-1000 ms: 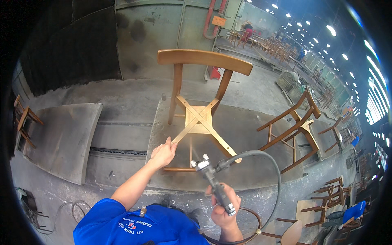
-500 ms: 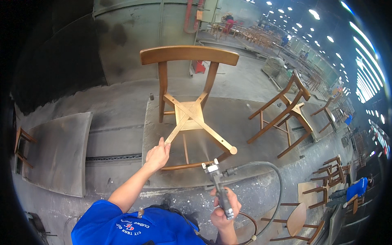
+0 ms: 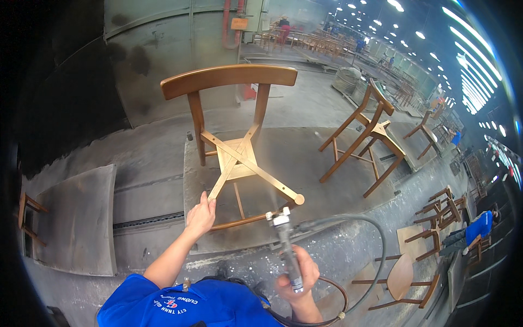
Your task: The person sprays a wooden chair with a handheld spray gun, rotating the chair to cover all sides. The person then moves to a second chair and repeats the spraying process.
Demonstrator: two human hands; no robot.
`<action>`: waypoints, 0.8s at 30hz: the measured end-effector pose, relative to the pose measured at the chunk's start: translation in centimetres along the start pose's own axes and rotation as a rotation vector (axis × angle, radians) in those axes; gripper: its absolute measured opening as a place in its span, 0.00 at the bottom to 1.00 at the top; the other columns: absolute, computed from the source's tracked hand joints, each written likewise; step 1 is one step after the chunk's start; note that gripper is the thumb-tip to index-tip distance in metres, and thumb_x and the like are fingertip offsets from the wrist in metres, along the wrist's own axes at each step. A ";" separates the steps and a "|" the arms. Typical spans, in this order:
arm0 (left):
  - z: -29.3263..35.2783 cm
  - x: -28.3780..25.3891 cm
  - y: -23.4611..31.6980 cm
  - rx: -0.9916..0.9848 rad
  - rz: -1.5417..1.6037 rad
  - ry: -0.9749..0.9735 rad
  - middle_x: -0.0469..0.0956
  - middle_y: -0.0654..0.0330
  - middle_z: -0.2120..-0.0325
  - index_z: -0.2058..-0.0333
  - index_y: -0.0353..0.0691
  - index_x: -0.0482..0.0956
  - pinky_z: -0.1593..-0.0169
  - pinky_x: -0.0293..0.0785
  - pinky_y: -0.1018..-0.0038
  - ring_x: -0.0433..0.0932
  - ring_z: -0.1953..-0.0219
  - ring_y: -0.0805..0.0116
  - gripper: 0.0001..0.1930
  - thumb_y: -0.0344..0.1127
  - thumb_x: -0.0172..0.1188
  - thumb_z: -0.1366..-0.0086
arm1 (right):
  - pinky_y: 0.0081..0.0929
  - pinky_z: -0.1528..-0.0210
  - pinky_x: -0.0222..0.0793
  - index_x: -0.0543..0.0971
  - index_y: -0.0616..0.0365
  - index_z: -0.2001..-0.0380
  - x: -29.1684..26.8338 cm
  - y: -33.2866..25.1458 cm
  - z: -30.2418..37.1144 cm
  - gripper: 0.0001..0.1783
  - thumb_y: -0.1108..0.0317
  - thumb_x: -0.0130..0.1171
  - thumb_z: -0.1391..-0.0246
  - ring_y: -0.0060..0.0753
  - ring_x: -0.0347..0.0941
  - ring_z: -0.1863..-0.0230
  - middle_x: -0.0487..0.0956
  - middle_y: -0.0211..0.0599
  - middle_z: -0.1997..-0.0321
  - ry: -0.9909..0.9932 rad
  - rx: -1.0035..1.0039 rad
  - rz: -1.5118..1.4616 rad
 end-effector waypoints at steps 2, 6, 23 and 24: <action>0.4 0.2 0.2 0.000 0.004 -0.002 0.83 0.39 0.65 0.33 0.27 0.55 0.53 0.76 0.51 0.82 0.59 0.41 0.34 0.52 0.37 0.24 | 0.20 0.76 0.70 0.76 0.72 0.56 -1.3 0.0 -0.1 0.45 0.29 0.51 0.41 0.21 0.73 0.80 0.82 0.34 0.72 0.064 0.031 -0.020; 1.2 0.9 0.4 0.012 0.012 -0.004 0.83 0.39 0.66 0.33 0.27 0.54 0.54 0.77 0.50 0.82 0.60 0.40 0.34 0.52 0.38 0.24 | 0.19 0.78 0.68 0.75 0.72 0.57 -2.4 -1.1 -0.2 0.45 0.29 0.50 0.41 0.21 0.72 0.81 0.81 0.34 0.72 0.013 -0.035 -0.044; 0.2 1.6 1.3 0.138 0.004 -0.025 0.82 0.36 0.66 0.37 0.31 0.60 0.54 0.76 0.47 0.81 0.60 0.36 0.30 0.50 0.44 0.26 | 0.13 0.81 0.54 0.71 0.64 0.50 -11.0 3.8 4.0 0.43 0.28 0.45 0.39 0.13 0.61 0.81 0.76 0.34 0.65 0.395 0.387 0.022; -0.8 1.2 1.3 0.141 0.008 -0.027 0.82 0.36 0.66 0.38 0.31 0.63 0.54 0.76 0.46 0.81 0.60 0.35 0.28 0.50 0.44 0.26 | 0.12 0.81 0.54 0.70 0.64 0.50 -11.6 4.2 4.2 0.42 0.29 0.43 0.37 0.13 0.61 0.81 0.76 0.34 0.65 0.397 0.399 0.028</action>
Point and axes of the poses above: each hand's wrist, its own z-axis away from the middle knuckle, its own x-axis out of the palm, y = z × x, the point moved 9 cm from there along -z, towards the middle knuckle
